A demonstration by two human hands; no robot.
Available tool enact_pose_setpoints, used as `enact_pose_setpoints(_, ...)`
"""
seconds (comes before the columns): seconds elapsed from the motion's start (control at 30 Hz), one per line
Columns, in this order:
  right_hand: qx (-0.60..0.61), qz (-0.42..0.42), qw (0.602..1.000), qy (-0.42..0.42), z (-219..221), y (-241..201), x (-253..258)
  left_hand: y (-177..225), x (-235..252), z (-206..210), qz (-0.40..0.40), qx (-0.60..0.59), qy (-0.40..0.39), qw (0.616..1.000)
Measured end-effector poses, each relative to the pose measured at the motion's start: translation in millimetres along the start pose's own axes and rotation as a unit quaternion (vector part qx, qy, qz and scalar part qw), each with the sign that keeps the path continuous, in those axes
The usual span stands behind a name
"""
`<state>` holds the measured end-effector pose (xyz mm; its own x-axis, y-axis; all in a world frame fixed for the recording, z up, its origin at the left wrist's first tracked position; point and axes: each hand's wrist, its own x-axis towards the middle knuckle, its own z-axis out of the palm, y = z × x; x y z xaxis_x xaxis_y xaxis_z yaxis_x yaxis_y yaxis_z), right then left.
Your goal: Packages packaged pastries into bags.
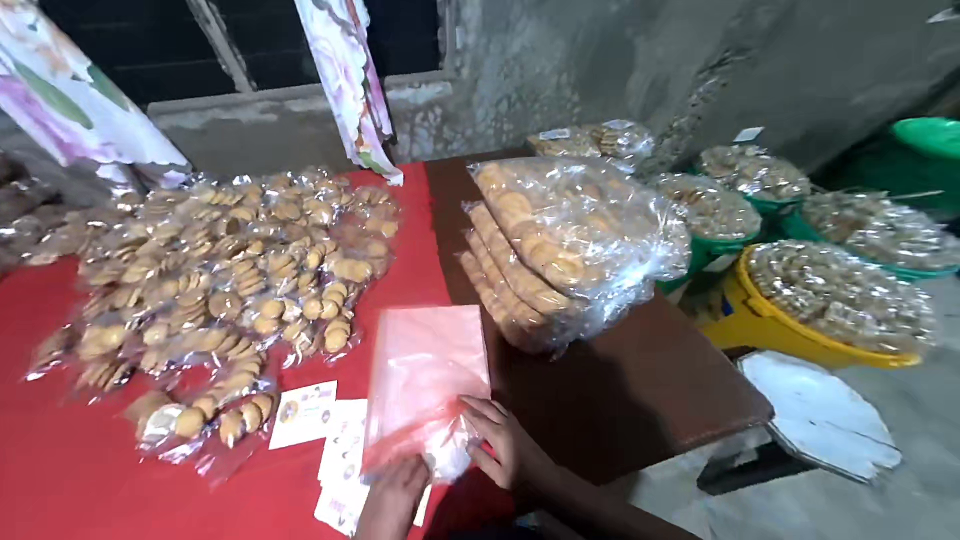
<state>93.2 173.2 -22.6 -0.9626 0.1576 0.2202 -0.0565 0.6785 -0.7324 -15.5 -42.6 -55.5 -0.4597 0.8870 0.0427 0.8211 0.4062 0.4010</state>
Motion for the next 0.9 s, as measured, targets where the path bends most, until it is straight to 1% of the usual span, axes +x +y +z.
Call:
enact_pose_setpoints(0.03,-0.021,0.011,0.999,0.033,6,-6,-6,-4,-3,-3,0.032,-0.023,0.009,0.999)
enact_pose_setpoints(0.07,-0.038,0.013,0.996,0.079,13,-15,-11,-9,-3,-9,0.044,-0.053,0.011,0.998)
enact_pose_setpoints(0.1,-0.057,-0.006,0.991,0.124,19,-26,-17,-15,0,-14,0.044,-0.089,0.011,0.995)
enact_pose_setpoints(0.13,-0.075,-0.031,0.985,0.152,27,-37,-23,-21,4,-21,0.033,-0.119,-0.006,0.992)
enact_pose_setpoints(0.17,-0.086,-0.053,0.983,0.151,36,-49,-29,-25,7,-31,0.014,-0.134,-0.053,0.989)
enact_pose_setpoints(0.2,-0.088,-0.068,0.986,0.123,46,-58,-33,-27,9,-42,-0.01,-0.138,-0.125,0.983)
enact_pose_setpoints(0.23,-0.08,-0.07,0.991,0.083,58,-62,-35,-31,9,-47,-0.025,-0.147,-0.174,0.973)
enact_pose_setpoints(0.27,-0.073,-0.057,0.994,0.06,71,-65,-35,-38,3,-46,-0.017,-0.177,-0.17,0.969)
enact_pose_setpoints(0.3,-0.075,-0.026,0.995,0.058,86,-66,-35,-49,-5,-40,0.026,-0.194,-0.147,0.969)
enact_pose_setpoints(0.37,-0.092,0.089,0.989,0.07,111,-66,-35,-72,-24,-29,0.176,-0.119,-0.067,0.975)
enact_pose_setpoints(0.4,-0.095,0.158,0.98,0.075,119,-67,-34,-82,-28,-26,0.228,-0.099,-0.028,0.968)
enact_pose_setpoints(0.43,-0.1,0.214,0.968,0.085,126,-70,-34,-89,-30,-26,0.254,-0.09,-0.009,0.963)
enact_pose_setpoints(0.47,-0.12,0.239,0.959,0.098,133,-73,-37,-92,-32,-29,0.261,-0.094,-0.002,0.961)
enact_pose_setpoints(0.5,-0.155,0.224,0.955,0.117,143,-73,-43,-92,-33,-33,0.246,-0.115,-0.002,0.962)
enact_pose_setpoints(0.57,-0.206,0.141,0.956,0.152,154,-74,-45,-84,-24,-48,0.153,-0.211,-0.005,0.965)
enact_pose_setpoints(0.6,-0.218,0.104,0.957,0.158,157,-77,-43,-79,-20,-51,0.108,-0.258,0.014,0.96)
enact_pose_setpoints(0.63,-0.207,0.088,0.963,0.148,157,-82,-39,-76,-18,-52,0.082,-0.292,0.026,0.952)
enact_pose_setpoints(0.7,-0.154,0.104,0.975,0.126,150,-95,-27,-74,-22,-51,0.078,-0.323,0.03,0.943)
enact_pose_setpoints(0.73,-0.149,0.122,0.973,0.13,140,-102,-19,-74,-27,-50,0.081,-0.32,0.023,0.944)
enact_pose_setpoints(0.77,-0.175,0.135,0.964,0.148,123,-109,-10,-75,-33,-50,0.083,-0.306,0.013,0.948)
enact_pose_setpoints(0.8,-0.226,0.148,0.948,0.168,100,-115,0,-77,-41,-52,0.081,-0.288,-0.004,0.954)
enact_pose_setpoints(0.83,-0.294,0.147,0.923,0.197,69,-118,11,-76,-45,-51,0.085,-0.273,-0.004,0.958)
enact_pose_setpoints(0.9,-0.393,0.172,0.868,0.251,4,-121,37,-79,-51,-49,0.091,-0.25,-0.001,0.964)
